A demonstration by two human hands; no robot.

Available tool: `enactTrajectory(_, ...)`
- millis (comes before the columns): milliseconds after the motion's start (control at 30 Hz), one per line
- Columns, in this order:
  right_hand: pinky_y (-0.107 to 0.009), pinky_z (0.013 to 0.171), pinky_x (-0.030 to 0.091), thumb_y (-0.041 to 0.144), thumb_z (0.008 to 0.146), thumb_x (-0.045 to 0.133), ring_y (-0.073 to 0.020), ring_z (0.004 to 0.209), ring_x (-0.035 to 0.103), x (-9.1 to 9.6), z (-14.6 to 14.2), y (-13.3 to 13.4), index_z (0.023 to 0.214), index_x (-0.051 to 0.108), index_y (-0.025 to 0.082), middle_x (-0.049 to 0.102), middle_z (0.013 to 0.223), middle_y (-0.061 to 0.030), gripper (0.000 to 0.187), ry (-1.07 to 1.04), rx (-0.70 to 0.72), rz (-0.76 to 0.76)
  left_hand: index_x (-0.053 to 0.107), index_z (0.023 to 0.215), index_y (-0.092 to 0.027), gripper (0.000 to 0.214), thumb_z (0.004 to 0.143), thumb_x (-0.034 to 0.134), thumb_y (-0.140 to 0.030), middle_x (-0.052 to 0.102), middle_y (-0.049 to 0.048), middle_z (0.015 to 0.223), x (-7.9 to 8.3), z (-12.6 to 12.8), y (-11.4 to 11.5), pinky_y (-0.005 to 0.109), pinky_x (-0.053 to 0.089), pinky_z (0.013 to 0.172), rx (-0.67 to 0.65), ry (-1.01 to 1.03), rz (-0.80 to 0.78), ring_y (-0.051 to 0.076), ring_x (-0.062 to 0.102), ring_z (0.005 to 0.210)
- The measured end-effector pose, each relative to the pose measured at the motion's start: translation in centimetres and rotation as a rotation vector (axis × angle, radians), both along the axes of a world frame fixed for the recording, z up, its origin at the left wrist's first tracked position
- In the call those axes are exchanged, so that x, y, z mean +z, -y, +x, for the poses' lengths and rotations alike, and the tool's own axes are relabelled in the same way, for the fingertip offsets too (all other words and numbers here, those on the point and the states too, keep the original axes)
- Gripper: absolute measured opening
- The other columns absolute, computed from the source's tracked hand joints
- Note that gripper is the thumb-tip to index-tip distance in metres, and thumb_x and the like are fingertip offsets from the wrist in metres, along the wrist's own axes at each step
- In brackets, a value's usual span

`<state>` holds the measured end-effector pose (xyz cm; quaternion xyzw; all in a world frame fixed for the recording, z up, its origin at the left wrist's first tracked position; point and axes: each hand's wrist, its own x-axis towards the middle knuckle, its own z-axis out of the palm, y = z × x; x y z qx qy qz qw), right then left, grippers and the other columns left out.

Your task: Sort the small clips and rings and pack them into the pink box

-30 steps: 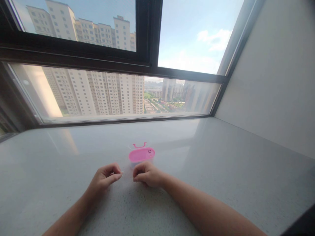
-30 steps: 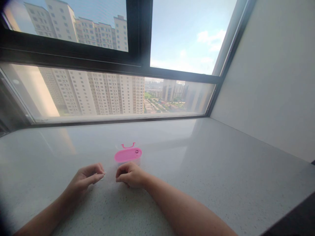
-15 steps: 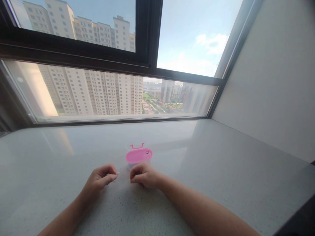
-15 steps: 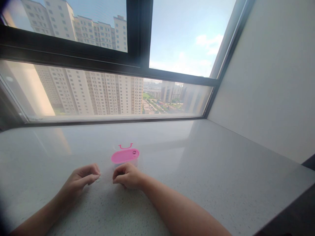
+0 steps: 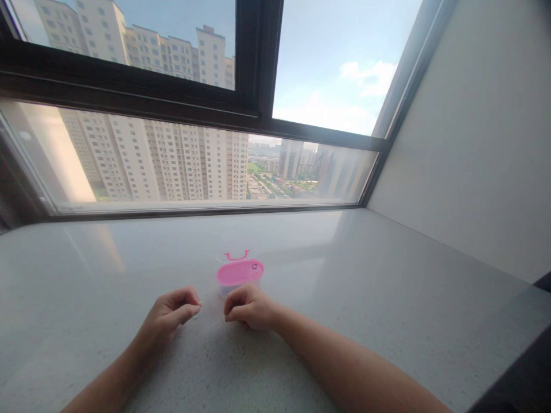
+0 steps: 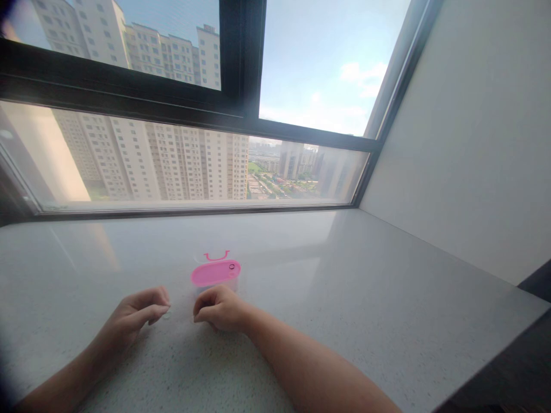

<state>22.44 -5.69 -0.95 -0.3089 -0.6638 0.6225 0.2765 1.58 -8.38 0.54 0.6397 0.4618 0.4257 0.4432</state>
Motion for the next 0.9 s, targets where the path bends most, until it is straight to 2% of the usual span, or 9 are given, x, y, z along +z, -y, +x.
enactTrajectory(900,-0.016,0.035,0.025,0.015,0.062,0.06,-0.0043,0.034,0.036,-0.44,-0.03,-0.14,0.064,0.057,0.013,0.046,0.046,0.007,0.004,-0.031,-0.041,0.027,0.05,0.056,-0.018,0.017,0.068,0.055,-0.028,0.042,-0.0048,0.055,-0.14,-0.18,-0.14,0.021,0.032,0.052,0.005,-0.031,-0.012,0.012,0.039,0.054)
